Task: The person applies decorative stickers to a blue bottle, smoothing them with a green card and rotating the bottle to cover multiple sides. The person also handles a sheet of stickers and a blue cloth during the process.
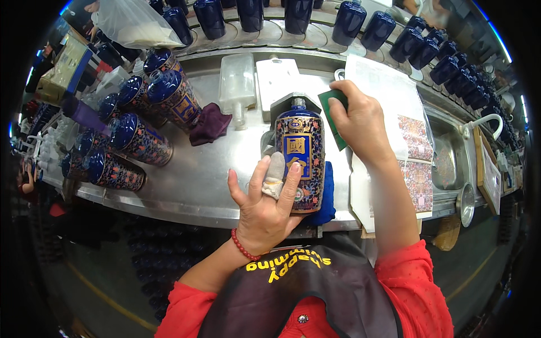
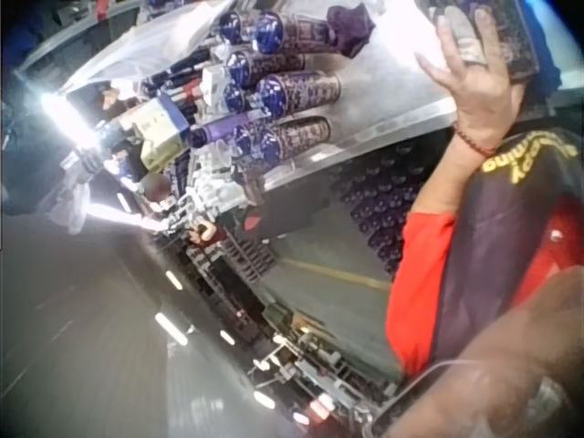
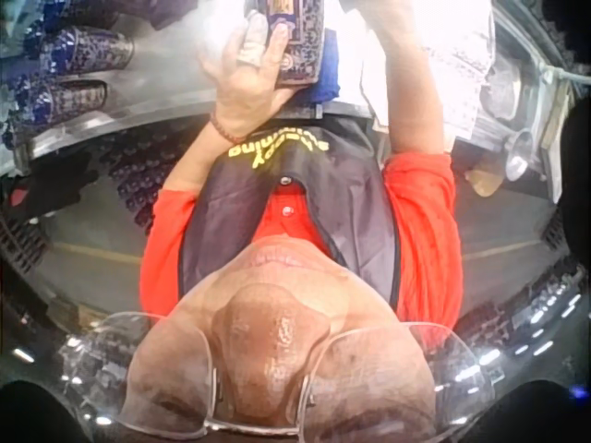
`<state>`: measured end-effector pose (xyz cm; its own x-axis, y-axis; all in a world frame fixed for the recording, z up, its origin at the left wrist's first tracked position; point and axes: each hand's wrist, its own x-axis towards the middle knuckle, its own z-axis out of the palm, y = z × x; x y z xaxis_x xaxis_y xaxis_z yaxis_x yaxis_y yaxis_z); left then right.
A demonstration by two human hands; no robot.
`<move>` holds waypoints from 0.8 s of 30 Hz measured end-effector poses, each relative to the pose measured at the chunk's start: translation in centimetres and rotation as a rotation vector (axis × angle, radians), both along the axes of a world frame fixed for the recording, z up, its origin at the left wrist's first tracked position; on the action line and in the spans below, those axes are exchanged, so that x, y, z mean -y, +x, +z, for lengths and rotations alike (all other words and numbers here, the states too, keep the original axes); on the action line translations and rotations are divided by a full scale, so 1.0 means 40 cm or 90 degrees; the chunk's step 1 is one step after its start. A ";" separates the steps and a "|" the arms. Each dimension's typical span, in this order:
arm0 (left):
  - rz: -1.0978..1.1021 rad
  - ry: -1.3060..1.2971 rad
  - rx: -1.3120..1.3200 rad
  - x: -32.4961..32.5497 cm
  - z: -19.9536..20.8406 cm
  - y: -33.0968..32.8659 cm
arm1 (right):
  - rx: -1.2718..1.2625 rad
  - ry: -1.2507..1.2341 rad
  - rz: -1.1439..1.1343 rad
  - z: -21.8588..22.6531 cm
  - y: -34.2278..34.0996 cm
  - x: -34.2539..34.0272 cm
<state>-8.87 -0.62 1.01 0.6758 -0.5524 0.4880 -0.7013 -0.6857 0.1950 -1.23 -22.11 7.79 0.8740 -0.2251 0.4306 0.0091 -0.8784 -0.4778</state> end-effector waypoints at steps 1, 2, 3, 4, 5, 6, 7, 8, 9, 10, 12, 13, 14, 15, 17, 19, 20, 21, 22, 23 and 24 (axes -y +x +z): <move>-0.002 -0.001 0.004 -0.001 -0.001 0.002 | 0.019 0.107 0.071 -0.008 -0.006 0.003; -0.005 0.000 0.005 -0.001 -0.003 0.004 | 0.016 0.219 0.062 -0.017 -0.012 0.003; -0.008 0.002 0.006 -0.001 -0.005 0.005 | 0.070 0.241 0.159 -0.030 -0.018 0.000; -0.012 0.006 0.005 -0.002 -0.007 0.006 | 0.076 0.289 0.228 -0.043 -0.023 -0.006; -0.013 0.008 0.005 -0.003 -0.009 0.007 | 0.030 0.286 0.165 -0.055 -0.025 -0.006; -0.016 0.003 0.008 -0.004 -0.012 0.007 | 0.029 0.267 0.205 -0.066 -0.026 -0.008; -0.017 -0.007 0.010 -0.004 -0.016 0.008 | 0.036 0.276 0.137 -0.073 -0.024 -0.003; -0.015 -0.020 0.011 -0.003 -0.022 0.010 | 0.031 0.381 0.050 -0.081 -0.027 0.000; -0.013 -0.035 0.008 -0.002 -0.028 0.012 | 0.025 0.399 0.064 -0.087 -0.026 0.006; -0.012 -0.047 0.002 -0.004 -0.034 0.011 | 0.089 0.428 0.028 -0.090 -0.029 0.013; -0.015 -0.052 -0.010 -0.007 -0.045 0.009 | 0.061 0.468 0.190 -0.099 -0.032 0.016; -0.018 -0.045 -0.012 -0.010 -0.050 0.010 | 0.059 0.436 0.139 -0.102 -0.032 0.020; -0.021 -0.041 -0.017 -0.016 -0.054 0.012 | 0.008 0.391 0.150 -0.105 -0.035 0.017; -0.027 -0.035 -0.020 -0.019 -0.058 0.014 | 0.032 0.430 0.077 -0.107 -0.039 0.021; -0.033 -0.055 -0.041 -0.024 -0.065 0.020 | 0.050 0.595 0.010 -0.114 -0.048 0.016; -0.042 -0.076 -0.066 -0.024 -0.066 0.019 | 0.062 0.548 0.125 -0.119 -0.055 0.010; -0.045 -0.085 -0.076 -0.023 -0.064 0.020 | 0.095 0.516 0.209 -0.121 -0.059 0.008; -0.050 -0.093 -0.085 -0.025 -0.060 0.019 | 0.076 0.439 0.193 -0.120 -0.060 0.010; -0.051 -0.086 -0.084 -0.025 -0.057 0.017 | 0.059 0.463 0.111 -0.120 -0.064 0.011; -0.052 -0.084 -0.080 -0.024 -0.054 0.014 | 0.061 0.468 0.083 -0.119 -0.069 0.017; -0.042 -0.079 -0.084 -0.023 -0.054 0.011 | 0.062 0.481 0.032 -0.120 -0.071 0.019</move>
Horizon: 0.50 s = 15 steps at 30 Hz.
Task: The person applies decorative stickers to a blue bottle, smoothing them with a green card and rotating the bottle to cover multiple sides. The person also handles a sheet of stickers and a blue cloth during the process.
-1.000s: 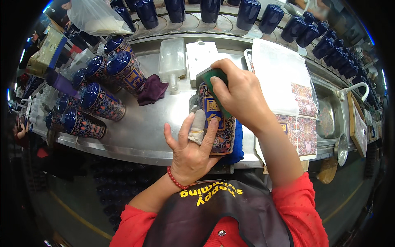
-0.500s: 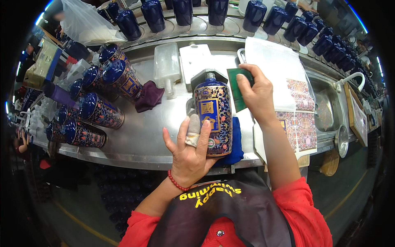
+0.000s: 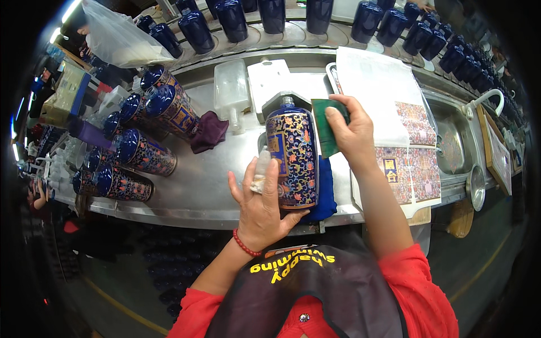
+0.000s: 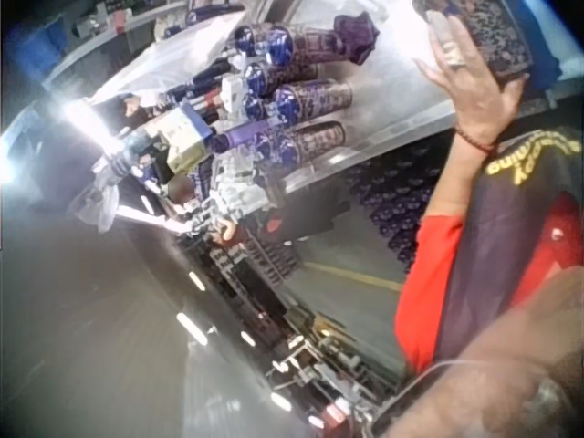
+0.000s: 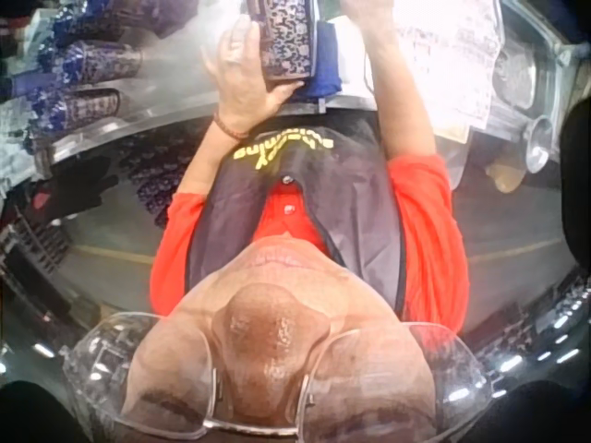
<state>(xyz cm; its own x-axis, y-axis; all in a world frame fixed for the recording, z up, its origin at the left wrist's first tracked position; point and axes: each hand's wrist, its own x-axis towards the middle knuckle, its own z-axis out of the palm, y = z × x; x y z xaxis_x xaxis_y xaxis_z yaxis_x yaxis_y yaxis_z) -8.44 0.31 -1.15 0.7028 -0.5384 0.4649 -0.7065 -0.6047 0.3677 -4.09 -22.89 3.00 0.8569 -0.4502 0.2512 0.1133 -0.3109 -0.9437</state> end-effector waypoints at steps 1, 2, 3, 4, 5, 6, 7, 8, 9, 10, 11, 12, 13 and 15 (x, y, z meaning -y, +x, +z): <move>-0.010 0.000 0.012 0.001 -0.003 0.003 | -0.001 0.149 0.051 -0.001 -0.012 0.003; -0.026 -0.011 0.006 0.001 -0.006 0.006 | 0.000 0.174 0.086 -0.004 -0.017 0.005; -0.037 -0.015 -0.004 -0.001 -0.011 0.013 | 0.009 0.205 0.103 -0.006 -0.026 0.006; -0.044 -0.012 -0.020 -0.004 -0.017 0.022 | 0.031 0.239 0.133 -0.011 -0.031 0.005; -0.062 -0.020 -0.029 -0.009 -0.023 0.031 | 0.043 0.300 0.164 -0.015 -0.037 0.005; -0.083 -0.040 -0.060 -0.017 -0.027 0.039 | 0.008 0.313 0.139 -0.021 -0.042 0.002; -0.102 -0.055 -0.089 -0.024 -0.029 0.047 | 0.001 0.329 0.141 -0.027 -0.045 -0.001; -0.130 -0.083 -0.105 -0.030 -0.030 0.057 | 0.009 0.347 0.147 -0.033 -0.047 -0.005; -0.143 -0.114 -0.190 -0.036 -0.027 0.066 | -0.013 0.358 0.157 -0.039 -0.049 -0.009; -0.137 -0.104 -0.185 -0.036 -0.022 0.079 | -0.015 0.345 0.150 -0.045 -0.050 -0.013; -0.137 -0.100 -0.169 -0.032 -0.016 0.096 | -0.007 0.337 0.142 -0.050 -0.050 -0.016; -0.138 -0.096 -0.154 -0.026 -0.006 0.113 | 0.000 0.329 0.132 -0.054 -0.050 -0.019; -0.133 -0.068 -0.116 -0.018 0.006 0.132 | 0.000 0.316 0.129 -0.057 -0.050 -0.020; -0.132 -0.019 -0.047 -0.001 0.035 0.174 | 0.008 0.309 0.133 -0.061 -0.050 -0.021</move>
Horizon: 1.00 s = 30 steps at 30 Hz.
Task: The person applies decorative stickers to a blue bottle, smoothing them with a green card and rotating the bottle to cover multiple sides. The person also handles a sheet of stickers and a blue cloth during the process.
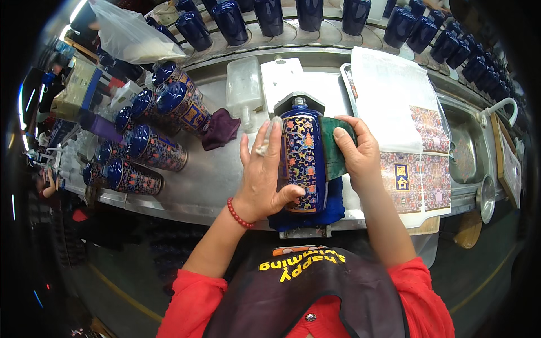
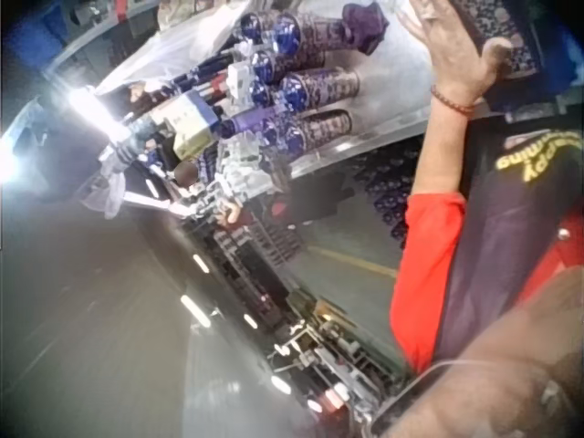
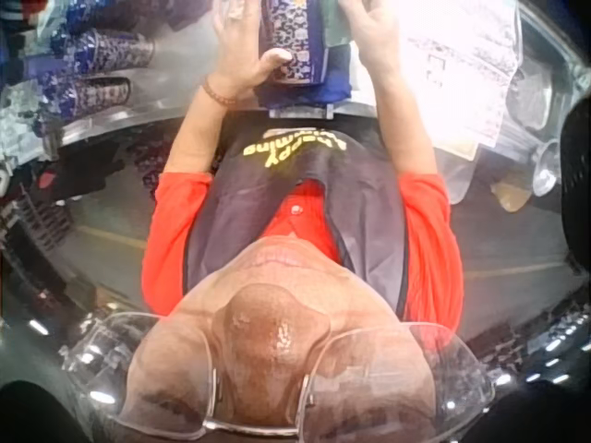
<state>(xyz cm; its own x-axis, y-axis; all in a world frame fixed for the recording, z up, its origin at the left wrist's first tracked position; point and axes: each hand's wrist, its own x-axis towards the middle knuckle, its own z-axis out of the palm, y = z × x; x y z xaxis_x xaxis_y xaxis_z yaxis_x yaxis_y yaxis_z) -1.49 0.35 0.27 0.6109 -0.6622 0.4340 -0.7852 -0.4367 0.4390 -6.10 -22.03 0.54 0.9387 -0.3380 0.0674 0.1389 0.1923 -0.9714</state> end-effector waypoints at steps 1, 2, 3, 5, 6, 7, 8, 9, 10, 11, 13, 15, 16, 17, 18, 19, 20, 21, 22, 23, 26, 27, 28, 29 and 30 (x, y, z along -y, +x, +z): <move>-0.002 0.019 0.039 0.009 0.016 0.016 | 0.003 -0.002 -0.002 -0.001 0.000 0.000; -0.006 0.016 0.064 0.018 0.031 0.024 | 0.005 -0.004 -0.003 -0.003 0.000 0.000; -0.012 0.040 0.088 0.027 0.047 0.033 | 0.007 -0.006 -0.003 -0.003 -0.001 -0.001; -0.023 0.089 0.139 0.041 0.077 0.043 | 0.009 -0.016 -0.007 -0.005 -0.001 -0.002; -0.026 0.088 0.140 0.050 0.089 0.041 | 0.010 -0.023 -0.012 -0.005 -0.001 -0.003; -0.033 0.104 0.156 0.059 0.100 0.041 | 0.011 -0.030 -0.017 -0.004 -0.001 -0.004; -0.042 0.117 0.168 0.068 0.109 0.043 | 0.016 -0.033 -0.019 -0.004 0.000 -0.004; -0.048 0.130 0.180 0.076 0.114 0.044 | 0.020 -0.036 -0.021 -0.003 0.001 -0.004; -0.050 0.138 0.188 0.085 0.116 0.045 | 0.015 -0.036 -0.022 -0.002 0.001 -0.003; -0.056 0.135 0.174 0.087 0.117 0.049 | 0.012 -0.041 -0.012 -0.001 0.001 -0.002; -0.067 0.130 0.146 0.087 0.110 0.050 | -0.022 -0.034 0.002 0.001 -0.003 0.003; -0.063 0.027 0.105 0.068 0.097 0.039 | -0.017 -0.035 0.007 -0.001 -0.006 0.006; -0.043 -0.011 0.097 0.056 0.088 0.026 | -0.015 -0.035 0.007 -0.004 -0.007 0.007; -0.024 -0.049 0.096 0.045 0.080 0.009 | 0.008 -0.026 0.017 -0.008 -0.008 0.007; -0.001 -0.035 0.086 0.039 0.071 -0.013 | -0.011 -0.034 0.006 -0.013 -0.008 0.007; 0.014 -0.031 0.082 0.036 0.062 -0.036 | -0.009 -0.032 0.005 -0.018 -0.006 0.006; 0.015 -0.039 0.090 0.037 0.056 -0.054 | 0.020 -0.022 0.007 -0.023 -0.005 0.005; 0.028 0.019 0.105 0.042 0.053 -0.067 | -0.007 -0.024 0.004 -0.028 -0.003 0.005; 0.027 0.063 0.133 0.047 0.053 -0.081 | -0.004 -0.020 0.005 -0.030 -0.001 0.005; 0.028 0.103 0.159 0.054 0.055 -0.092 | 0.026 -0.007 0.008 -0.031 0.000 0.006; -0.014 0.155 0.177 0.068 0.063 -0.112 | 0.011 -0.033 0.005 -0.017 -0.003 0.015; -0.036 0.176 0.167 0.066 0.065 -0.118 | 0.019 -0.041 0.009 -0.009 -0.008 0.015; -0.034 0.105 0.140 0.059 0.065 -0.127 | 0.011 -0.029 0.003 0.001 -0.014 0.016; -0.025 0.054 0.096 0.047 0.063 -0.136 | 0.011 -0.031 -0.002 0.011 -0.021 0.012; -0.001 0.000 0.107 0.033 0.059 -0.141 | 0.010 -0.032 -0.004 0.021 -0.029 0.005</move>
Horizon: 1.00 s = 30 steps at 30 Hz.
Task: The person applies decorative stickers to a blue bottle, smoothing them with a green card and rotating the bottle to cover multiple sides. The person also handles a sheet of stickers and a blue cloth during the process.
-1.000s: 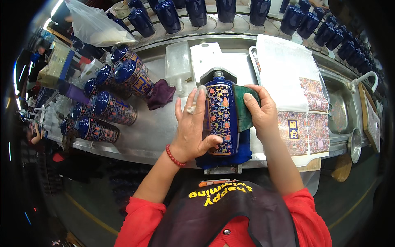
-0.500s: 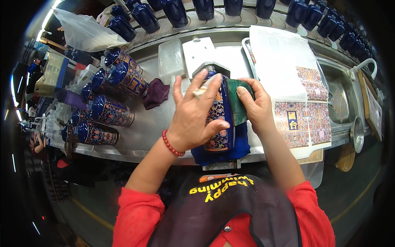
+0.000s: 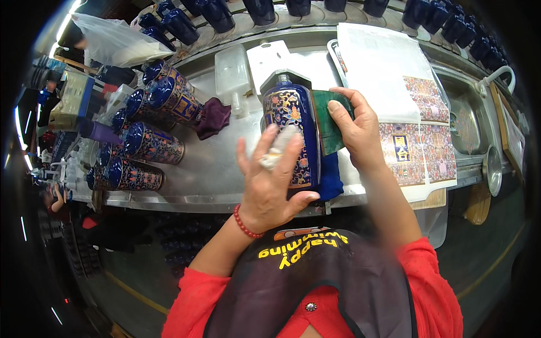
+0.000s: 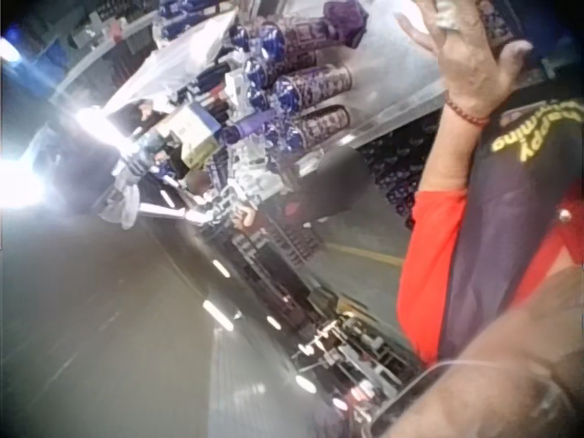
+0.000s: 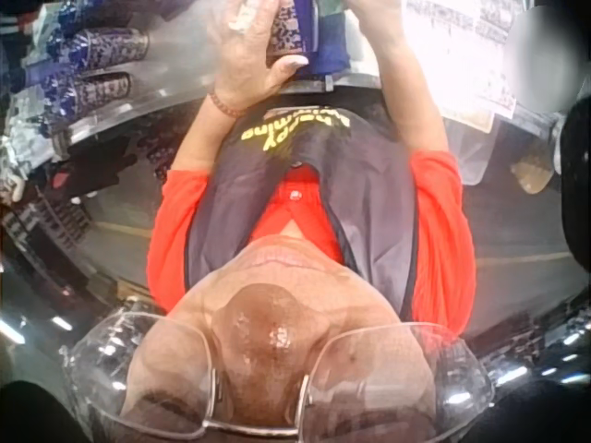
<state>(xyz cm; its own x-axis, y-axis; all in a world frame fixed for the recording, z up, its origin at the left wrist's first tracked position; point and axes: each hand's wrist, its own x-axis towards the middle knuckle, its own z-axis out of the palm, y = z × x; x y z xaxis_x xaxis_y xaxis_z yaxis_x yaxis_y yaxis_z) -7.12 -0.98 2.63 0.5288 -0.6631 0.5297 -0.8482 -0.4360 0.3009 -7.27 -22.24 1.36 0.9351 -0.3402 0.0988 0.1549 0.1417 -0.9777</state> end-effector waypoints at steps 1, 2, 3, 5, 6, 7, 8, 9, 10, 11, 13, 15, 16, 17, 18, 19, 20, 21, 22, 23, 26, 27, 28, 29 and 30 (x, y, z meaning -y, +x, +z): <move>0.032 -0.020 0.008 -0.017 -0.004 -0.006 | -0.002 0.007 -0.029 0.010 -0.009 -0.007; 0.057 -0.013 -0.015 -0.024 -0.014 -0.015 | 0.037 -0.026 -0.017 0.016 -0.013 -0.021; 0.072 -0.026 -0.024 -0.030 -0.024 -0.025 | 0.074 -0.081 0.017 0.022 -0.020 -0.029; 0.101 0.007 -0.057 -0.025 -0.045 -0.041 | 0.106 -0.271 0.048 0.031 -0.026 -0.046; 0.110 0.028 -0.066 -0.021 -0.052 -0.046 | 0.109 -0.346 0.051 0.036 -0.029 -0.047; 0.121 0.037 -0.050 -0.020 -0.053 -0.047 | 0.062 -0.327 -0.012 0.040 -0.030 -0.048; 0.129 0.052 -0.033 -0.017 -0.053 -0.045 | 0.051 -0.313 -0.045 0.044 -0.034 -0.045; 0.139 0.066 -0.017 -0.015 -0.053 -0.043 | -0.004 -0.288 -0.095 0.046 -0.038 -0.043; 0.147 0.081 0.000 -0.012 -0.051 -0.039 | -0.008 -0.326 -0.164 0.049 -0.046 -0.044; 0.149 0.081 0.006 -0.011 -0.049 -0.038 | 0.033 -0.281 -0.087 0.050 -0.054 -0.046; 0.148 0.085 0.012 -0.008 -0.047 -0.034 | -0.024 -0.166 0.001 0.050 -0.069 -0.060; 0.147 0.082 0.017 -0.007 -0.050 -0.035 | 0.030 -0.346 0.043 0.048 -0.080 -0.071; 0.147 0.085 0.017 -0.009 -0.054 -0.036 | 0.032 -0.294 -0.012 0.047 -0.085 -0.068; 0.149 0.082 0.017 -0.011 -0.060 -0.037 | -0.048 -0.249 -0.031 0.045 -0.088 -0.065; 0.153 0.082 0.011 -0.013 -0.068 -0.037 | -0.070 -0.239 -0.108 0.042 -0.097 -0.066; 0.149 0.062 0.001 -0.015 -0.077 -0.036 | -0.059 -0.270 -0.149 0.038 -0.102 -0.057; 0.143 0.045 -0.007 -0.018 -0.086 -0.035 | -0.001 -0.237 -0.072 0.032 -0.111 -0.063; 0.137 0.032 -0.021 -0.021 -0.094 -0.032 | 0.004 -0.185 -0.033 0.028 -0.121 -0.063; 0.141 0.046 -0.023 -0.024 -0.101 -0.029 | 0.058 -0.262 0.046 0.022 -0.123 -0.063; 0.140 0.045 -0.030 -0.027 -0.108 -0.029 | 0.070 -0.322 0.065 0.015 -0.130 -0.068; 0.136 0.036 -0.051 -0.033 -0.121 -0.028 | -0.042 -0.183 -0.078 -0.004 -0.137 -0.056; 0.137 0.014 -0.055 -0.031 -0.125 -0.032 | -0.023 -0.175 -0.090 -0.010 -0.137 -0.048; 0.133 -0.008 -0.058 -0.028 -0.126 -0.033 | -0.003 -0.149 -0.028 -0.017 -0.140 -0.049; 0.124 -0.030 -0.056 -0.023 -0.126 -0.032 | 0.005 -0.096 -0.005 -0.023 -0.142 -0.046; 0.121 -0.035 -0.039 -0.020 -0.123 -0.034 | 0.017 -0.162 0.013 -0.028 -0.141 -0.045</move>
